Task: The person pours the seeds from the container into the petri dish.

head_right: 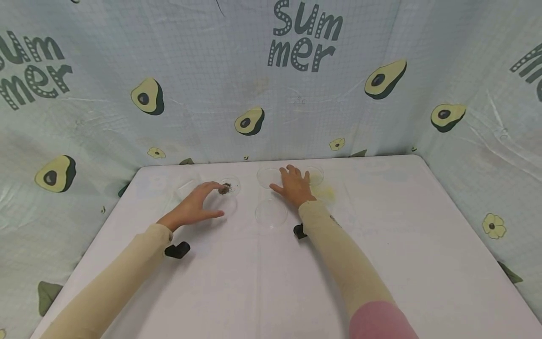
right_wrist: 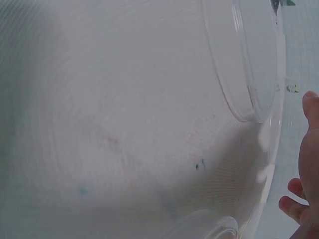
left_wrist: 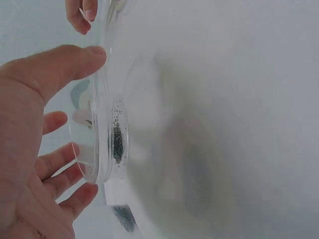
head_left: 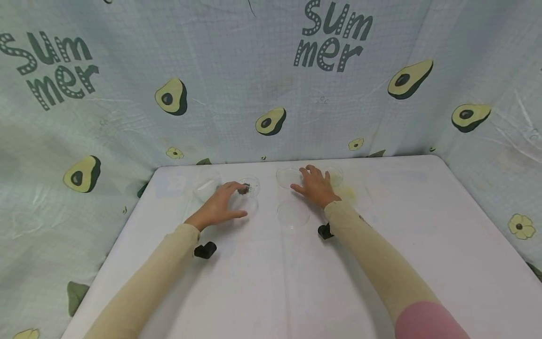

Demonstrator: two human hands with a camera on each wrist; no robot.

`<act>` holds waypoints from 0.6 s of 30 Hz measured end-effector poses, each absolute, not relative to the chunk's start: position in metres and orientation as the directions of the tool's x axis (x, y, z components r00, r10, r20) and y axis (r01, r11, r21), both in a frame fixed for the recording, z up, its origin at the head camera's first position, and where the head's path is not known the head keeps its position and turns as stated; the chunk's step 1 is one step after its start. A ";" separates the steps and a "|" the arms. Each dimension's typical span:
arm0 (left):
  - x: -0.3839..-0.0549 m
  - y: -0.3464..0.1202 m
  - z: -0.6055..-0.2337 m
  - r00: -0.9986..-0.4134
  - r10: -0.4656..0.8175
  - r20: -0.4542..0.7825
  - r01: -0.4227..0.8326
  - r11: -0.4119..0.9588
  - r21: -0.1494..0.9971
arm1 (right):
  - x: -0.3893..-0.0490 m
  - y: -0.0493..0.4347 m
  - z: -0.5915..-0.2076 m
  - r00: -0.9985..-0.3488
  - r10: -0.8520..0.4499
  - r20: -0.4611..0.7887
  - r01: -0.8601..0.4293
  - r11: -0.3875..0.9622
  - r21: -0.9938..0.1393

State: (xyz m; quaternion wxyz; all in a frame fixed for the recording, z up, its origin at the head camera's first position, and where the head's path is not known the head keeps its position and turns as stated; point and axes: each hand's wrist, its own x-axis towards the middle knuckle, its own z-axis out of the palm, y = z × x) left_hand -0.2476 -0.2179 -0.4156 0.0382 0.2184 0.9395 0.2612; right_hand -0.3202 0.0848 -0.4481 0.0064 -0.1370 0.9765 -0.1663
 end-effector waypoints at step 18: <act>-0.270 -0.202 -0.427 -0.949 0.314 0.036 0.299 0.855 0.424 | -0.318 0.082 -0.448 -0.963 -0.268 0.033 -0.264 0.910 -0.320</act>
